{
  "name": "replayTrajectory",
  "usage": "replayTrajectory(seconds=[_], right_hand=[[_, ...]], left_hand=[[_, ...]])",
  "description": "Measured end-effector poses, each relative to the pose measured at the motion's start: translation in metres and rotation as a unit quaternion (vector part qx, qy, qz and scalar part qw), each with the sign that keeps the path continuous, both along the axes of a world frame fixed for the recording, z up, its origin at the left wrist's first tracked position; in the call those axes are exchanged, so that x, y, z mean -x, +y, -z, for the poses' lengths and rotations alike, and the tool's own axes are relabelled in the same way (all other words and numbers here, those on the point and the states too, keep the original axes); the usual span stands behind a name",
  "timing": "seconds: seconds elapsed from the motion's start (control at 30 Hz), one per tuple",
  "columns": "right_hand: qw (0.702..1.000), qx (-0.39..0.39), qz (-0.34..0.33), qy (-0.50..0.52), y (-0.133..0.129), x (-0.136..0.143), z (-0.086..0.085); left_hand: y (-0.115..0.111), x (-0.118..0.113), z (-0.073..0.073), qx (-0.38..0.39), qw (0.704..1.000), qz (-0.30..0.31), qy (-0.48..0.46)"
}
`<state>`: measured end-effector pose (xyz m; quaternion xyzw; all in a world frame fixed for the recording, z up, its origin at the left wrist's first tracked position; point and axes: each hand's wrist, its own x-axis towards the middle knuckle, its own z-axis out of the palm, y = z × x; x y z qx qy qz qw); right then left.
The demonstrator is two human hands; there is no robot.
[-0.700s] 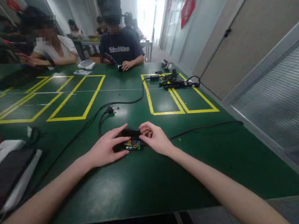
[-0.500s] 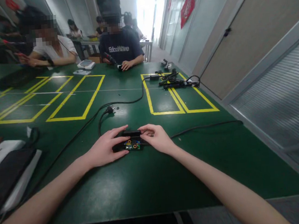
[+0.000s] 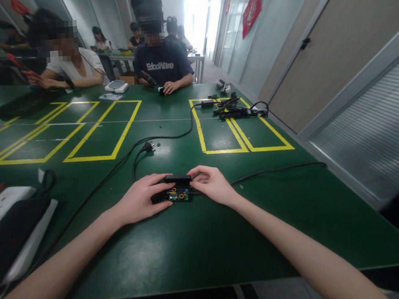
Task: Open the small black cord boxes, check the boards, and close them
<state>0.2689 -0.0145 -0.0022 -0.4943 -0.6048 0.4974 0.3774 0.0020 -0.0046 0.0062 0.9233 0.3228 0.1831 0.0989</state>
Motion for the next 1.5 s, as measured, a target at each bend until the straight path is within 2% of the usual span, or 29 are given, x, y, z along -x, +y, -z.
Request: replayTrajectory(seconds=[0.17,0.27,0.43,0.6,0.8,1.0,1.1,1.2,1.27,1.33,1.43,1.5], right_hand=[[0.994,-0.085,-0.070,-0.016,-0.003,-0.005,-0.008],[0.982,-0.147,-0.114,-0.025,-0.005,-0.007,-0.012],[0.962,-0.219,-0.139,-0.079,-0.007,-0.005,-0.010],[0.950,-0.245,-0.155,-0.114,-0.008,-0.004,-0.009],[0.936,-0.273,-0.165,-0.146,-0.008,-0.004,-0.011],[0.916,-0.298,-0.168,-0.209,-0.011,-0.003,-0.011],[0.901,-0.313,-0.180,-0.241,-0.013,0.001,-0.012],[0.884,-0.335,-0.188,-0.266,-0.014,0.004,-0.010],[0.877,-0.348,-0.186,-0.273,-0.014,0.004,-0.009],[0.873,-0.356,-0.186,-0.276,-0.014,0.003,-0.008],[0.868,-0.367,-0.190,-0.276,-0.015,0.002,-0.006],[0.866,-0.373,-0.190,-0.274,-0.015,0.002,-0.006]], left_hand=[[0.001,0.000,-0.002,0.001,0.999,0.028,-0.015],[0.001,0.001,0.000,0.000,0.997,0.042,-0.057],[0.000,0.001,0.001,0.050,0.992,0.038,-0.105],[-0.001,0.000,-0.002,0.080,0.989,0.044,-0.112],[-0.003,-0.002,-0.005,0.111,0.990,0.024,-0.084],[-0.003,-0.005,-0.009,0.099,0.994,0.016,-0.042],[-0.005,-0.007,-0.015,0.090,0.996,0.007,-0.016],[-0.012,-0.007,-0.026,0.093,0.994,-0.012,0.053],[-0.017,-0.003,-0.035,0.087,0.989,-0.062,0.105],[-0.023,0.006,-0.043,0.030,0.979,-0.151,0.130],[-0.030,0.031,-0.051,-0.030,0.945,-0.297,0.131],[-0.034,0.054,-0.051,-0.047,0.911,-0.397,0.105]])
